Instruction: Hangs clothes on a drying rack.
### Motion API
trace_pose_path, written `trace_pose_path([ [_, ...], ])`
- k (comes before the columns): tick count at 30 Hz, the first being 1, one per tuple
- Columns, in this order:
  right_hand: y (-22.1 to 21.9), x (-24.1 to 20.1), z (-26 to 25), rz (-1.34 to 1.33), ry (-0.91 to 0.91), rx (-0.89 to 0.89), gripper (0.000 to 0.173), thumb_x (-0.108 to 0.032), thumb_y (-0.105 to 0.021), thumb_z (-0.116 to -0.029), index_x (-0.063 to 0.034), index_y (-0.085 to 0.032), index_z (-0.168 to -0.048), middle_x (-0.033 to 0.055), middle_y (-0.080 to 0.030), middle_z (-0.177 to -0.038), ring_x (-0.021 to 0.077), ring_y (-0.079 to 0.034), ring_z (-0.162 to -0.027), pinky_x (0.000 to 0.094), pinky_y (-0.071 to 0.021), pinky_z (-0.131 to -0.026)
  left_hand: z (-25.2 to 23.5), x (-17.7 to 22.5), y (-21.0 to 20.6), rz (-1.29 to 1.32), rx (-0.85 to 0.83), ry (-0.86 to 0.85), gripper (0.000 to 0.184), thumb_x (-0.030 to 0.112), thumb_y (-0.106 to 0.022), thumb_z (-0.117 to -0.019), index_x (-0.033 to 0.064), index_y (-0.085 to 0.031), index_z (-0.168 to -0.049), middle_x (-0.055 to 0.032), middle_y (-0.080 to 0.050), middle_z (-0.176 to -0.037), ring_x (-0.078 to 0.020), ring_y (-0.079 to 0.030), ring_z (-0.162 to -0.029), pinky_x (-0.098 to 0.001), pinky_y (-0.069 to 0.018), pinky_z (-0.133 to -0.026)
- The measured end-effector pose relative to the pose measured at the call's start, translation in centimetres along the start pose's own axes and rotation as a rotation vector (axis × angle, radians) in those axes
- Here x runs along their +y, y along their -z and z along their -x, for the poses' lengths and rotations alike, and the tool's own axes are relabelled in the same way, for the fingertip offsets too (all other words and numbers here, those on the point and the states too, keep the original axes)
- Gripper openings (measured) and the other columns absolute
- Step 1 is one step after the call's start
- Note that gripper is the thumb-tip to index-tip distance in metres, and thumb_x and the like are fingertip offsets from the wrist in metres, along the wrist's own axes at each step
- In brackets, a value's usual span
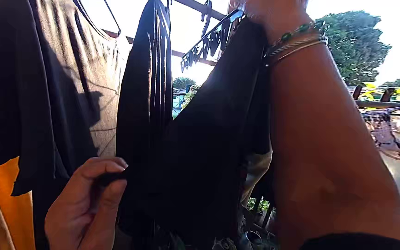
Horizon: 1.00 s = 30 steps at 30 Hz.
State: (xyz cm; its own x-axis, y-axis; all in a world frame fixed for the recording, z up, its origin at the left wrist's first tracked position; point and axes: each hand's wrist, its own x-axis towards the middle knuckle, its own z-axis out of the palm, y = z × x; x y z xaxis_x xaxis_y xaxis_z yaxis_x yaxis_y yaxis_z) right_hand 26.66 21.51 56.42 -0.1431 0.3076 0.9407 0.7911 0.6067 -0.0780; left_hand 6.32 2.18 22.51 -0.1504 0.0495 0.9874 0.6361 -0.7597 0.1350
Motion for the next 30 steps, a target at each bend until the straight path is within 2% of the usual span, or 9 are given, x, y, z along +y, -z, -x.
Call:
trace_pose_path([
  [9, -3.9, -0.3, 2.3, 0.023, -0.029, 0.120, 0.035, -0.022, -0.051, -0.1019, 0.0047, -0.070, -0.112, 0.0323, -0.068, -0.114, 0.0513, -0.063, -0.112, 0.0677, -0.0440, -0.090, 1.4, -2.5, -1.2, 0.066, 0.070, 0.118, 0.015, 0.017, -0.056, -0.1044, 0.0101, -0.062, -0.116, 0.0106, -0.068, -0.104, 0.0017, -0.065, -0.089, -0.0143, -0.0548, -0.077],
  [13, -2.2, -0.2, 4.6, 0.071, -0.076, 0.146, 0.033, -0.021, -0.051, -0.1017, 0.0043, -0.071, -0.110, 0.0315, -0.069, -0.110, 0.0510, -0.064, -0.110, 0.0675, -0.0438, -0.088, 2.2, -2.2, -2.0, 0.074, 0.030, 0.121, 0.015, 0.021, -0.056, -0.1054, 0.0125, -0.063, -0.116, 0.0122, -0.067, -0.109, 0.0040, -0.063, -0.094, -0.0117, -0.0525, -0.081],
  [17, 0.4, 2.9, 12.0, 0.075, -0.004, 0.210, 0.048, -0.034, -0.042, -0.1062, 0.0054, -0.069, -0.107, 0.0335, -0.068, -0.107, 0.0538, -0.063, -0.108, 0.0712, -0.0411, -0.088, 4.4, -0.9, -3.3, 0.083, -0.099, 0.194, 0.016, 0.027, -0.050, -0.1083, 0.0183, -0.060, -0.115, 0.0138, -0.064, -0.114, 0.0042, -0.061, -0.108, -0.0130, -0.0517, -0.091],
  [20, 0.8, 8.1, 22.4, 0.043, 0.189, 0.338, 0.042, -0.030, -0.043, -0.1109, 0.0022, -0.060, -0.089, 0.0212, -0.059, -0.076, 0.0351, -0.061, -0.068, 0.0508, -0.0457, -0.060, 6.5, -0.4, -5.1, 0.140, -0.246, 0.228, 0.020, 0.029, -0.044, -0.1103, 0.0148, -0.058, -0.112, 0.0057, -0.064, -0.110, -0.0029, -0.062, -0.108, -0.0231, -0.0521, -0.098],
  [21, 0.8, 9.8, 26.2, 0.001, 0.194, 0.363, 0.040, -0.027, -0.045, -0.1106, 0.0023, -0.059, -0.088, 0.0180, -0.057, -0.073, 0.0283, -0.059, -0.064, 0.0442, -0.0458, -0.057, 7.4, -0.7, -5.9, 0.180, -0.284, 0.228, 0.022, 0.029, -0.043, -0.1105, 0.0131, -0.058, -0.111, 0.0021, -0.064, -0.110, -0.0069, -0.063, -0.109, -0.0268, -0.0531, -0.099],
  [23, 1.2, 12.2, 33.5, -0.155, 0.143, 0.379, 0.036, -0.020, -0.050, -0.1093, 0.0093, -0.061, -0.091, 0.0182, -0.060, -0.077, 0.0200, -0.061, -0.071, 0.0360, -0.0499, -0.066, 9.0, -1.5, -7.5, 0.272, -0.334, 0.252, 0.025, 0.031, -0.044, -0.1102, 0.0112, -0.059, -0.110, -0.0036, -0.063, -0.119, -0.0135, -0.063, -0.116, -0.0314, -0.0537, -0.102],
  [24, 1.4, 13.3, 36.8, -0.242, 0.092, 0.385, 0.036, -0.020, -0.051, -0.1087, 0.0074, -0.060, -0.087, 0.0120, -0.060, -0.076, 0.0110, -0.060, -0.073, 0.0280, -0.0502, -0.068, 9.8, -1.9, -8.2, 0.313, -0.345, 0.281, 0.028, 0.033, -0.044, -0.1099, 0.0108, -0.061, -0.110, -0.0058, -0.062, -0.126, -0.0158, -0.062, -0.120, -0.0325, -0.0538, -0.103],
  [27, 2.6, 16.3, 44.5, -0.533, -0.096, 0.275, 0.028, -0.028, -0.049, -0.1092, -0.0180, -0.071, -0.094, -0.0193, -0.069, -0.091, -0.0114, -0.062, -0.087, 0.0115, -0.0515, -0.080, 11.8, -3.0, -10.3, 0.470, -0.348, 0.450, 0.032, 0.040, -0.050, -0.1071, 0.0121, -0.067, -0.108, -0.0110, -0.052, -0.149, -0.0219, -0.052, -0.137, -0.0368, -0.0511, -0.108],
  [30, 3.5, 18.3, 49.0, -0.725, -0.229, 0.123, 0.026, -0.037, -0.051, -0.1075, -0.0301, -0.075, -0.100, -0.0248, -0.072, -0.097, -0.0106, -0.065, -0.090, 0.0107, -0.0529, -0.082, 13.9, -3.4, -12.0, 0.785, -0.273, 0.596, 0.023, 0.036, -0.061, -0.1019, 0.0175, -0.073, -0.110, -0.0132, -0.042, -0.159, -0.0305, -0.041, -0.148, -0.0468, -0.0447, -0.115],
])
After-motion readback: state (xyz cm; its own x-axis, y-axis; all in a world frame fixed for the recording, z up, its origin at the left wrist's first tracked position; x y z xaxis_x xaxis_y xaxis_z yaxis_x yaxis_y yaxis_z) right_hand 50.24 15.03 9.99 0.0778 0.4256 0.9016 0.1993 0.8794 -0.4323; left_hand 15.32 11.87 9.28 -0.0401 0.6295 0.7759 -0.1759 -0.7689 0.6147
